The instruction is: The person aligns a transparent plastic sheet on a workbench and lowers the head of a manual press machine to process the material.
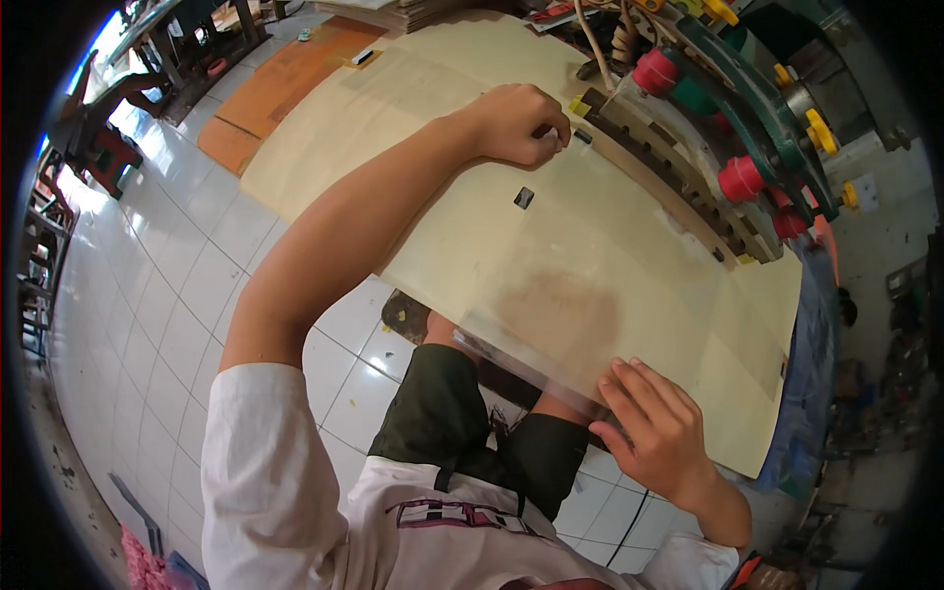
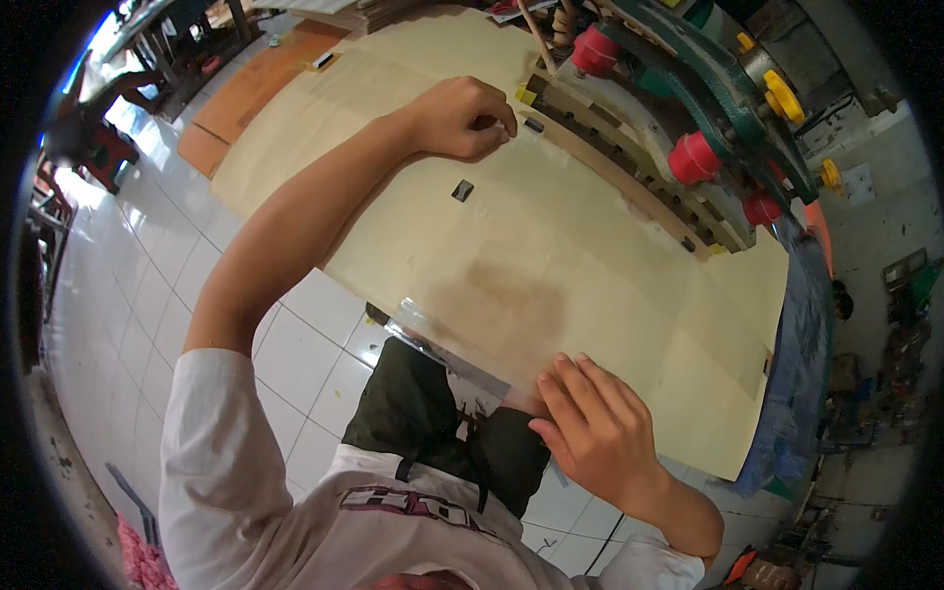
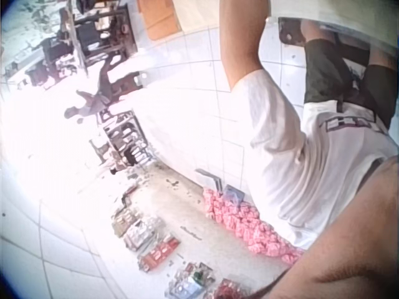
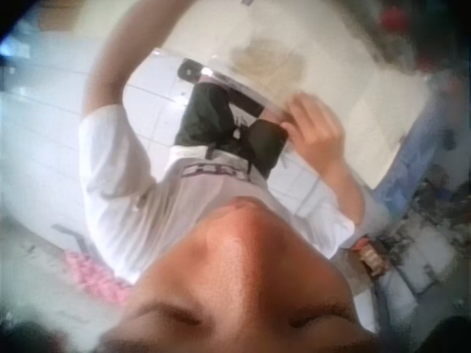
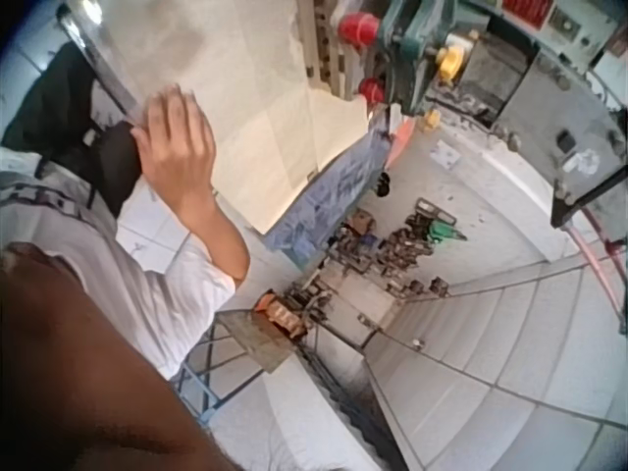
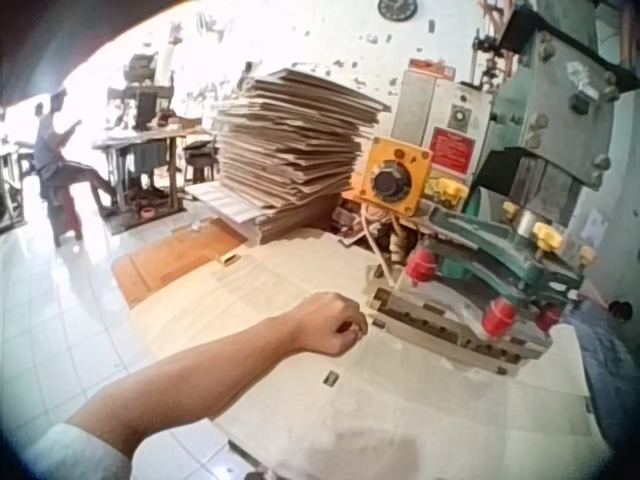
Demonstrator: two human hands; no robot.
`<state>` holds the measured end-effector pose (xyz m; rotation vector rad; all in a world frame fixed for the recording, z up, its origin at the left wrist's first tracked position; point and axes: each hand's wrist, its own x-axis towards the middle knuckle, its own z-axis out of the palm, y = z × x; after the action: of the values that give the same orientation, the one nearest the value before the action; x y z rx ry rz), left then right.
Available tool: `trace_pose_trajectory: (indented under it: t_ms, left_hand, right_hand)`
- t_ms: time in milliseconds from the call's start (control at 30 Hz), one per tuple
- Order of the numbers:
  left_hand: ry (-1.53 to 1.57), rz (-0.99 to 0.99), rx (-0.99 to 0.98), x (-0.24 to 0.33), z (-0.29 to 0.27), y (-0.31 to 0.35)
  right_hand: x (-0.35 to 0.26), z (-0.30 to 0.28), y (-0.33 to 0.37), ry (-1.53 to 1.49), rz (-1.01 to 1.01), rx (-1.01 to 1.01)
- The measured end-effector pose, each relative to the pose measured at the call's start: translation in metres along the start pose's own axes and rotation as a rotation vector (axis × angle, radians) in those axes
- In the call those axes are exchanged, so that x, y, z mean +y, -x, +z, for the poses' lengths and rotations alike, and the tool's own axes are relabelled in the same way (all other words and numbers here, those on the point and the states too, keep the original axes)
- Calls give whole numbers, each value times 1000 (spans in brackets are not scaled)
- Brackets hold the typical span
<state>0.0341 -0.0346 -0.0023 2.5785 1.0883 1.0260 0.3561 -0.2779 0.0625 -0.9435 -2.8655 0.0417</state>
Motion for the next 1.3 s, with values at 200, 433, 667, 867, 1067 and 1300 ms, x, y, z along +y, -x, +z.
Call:
trace_pose_trajectory:
  t_ms: [200, 433, 667, 867, 1067, 1300]
  left_hand:
    - [-2, 32, 27, -3, 4, -2]
    - [3, -13, 26, -1, 1, 3]
    - [12, 12, 5, 1, -4, 2]
    - [5, 56, 33, -2, 2, -7]
    - [33, -44, 42, 21, -10, -5]
    - [61, -56, 24, 31, 4, -13]
  right_hand:
    - [1, 4, -2, -34, -4, 102]
    - [9, -33, 0, -107, 276, 233]
    - [44, -60, 36, -239, 533, 592]
    - [102, -104, 131, -582, 848, 994]
    - [211, -170, 293, -1173, 728, 1092]
    - [296, -141, 456, -1055, 1014, 1961]
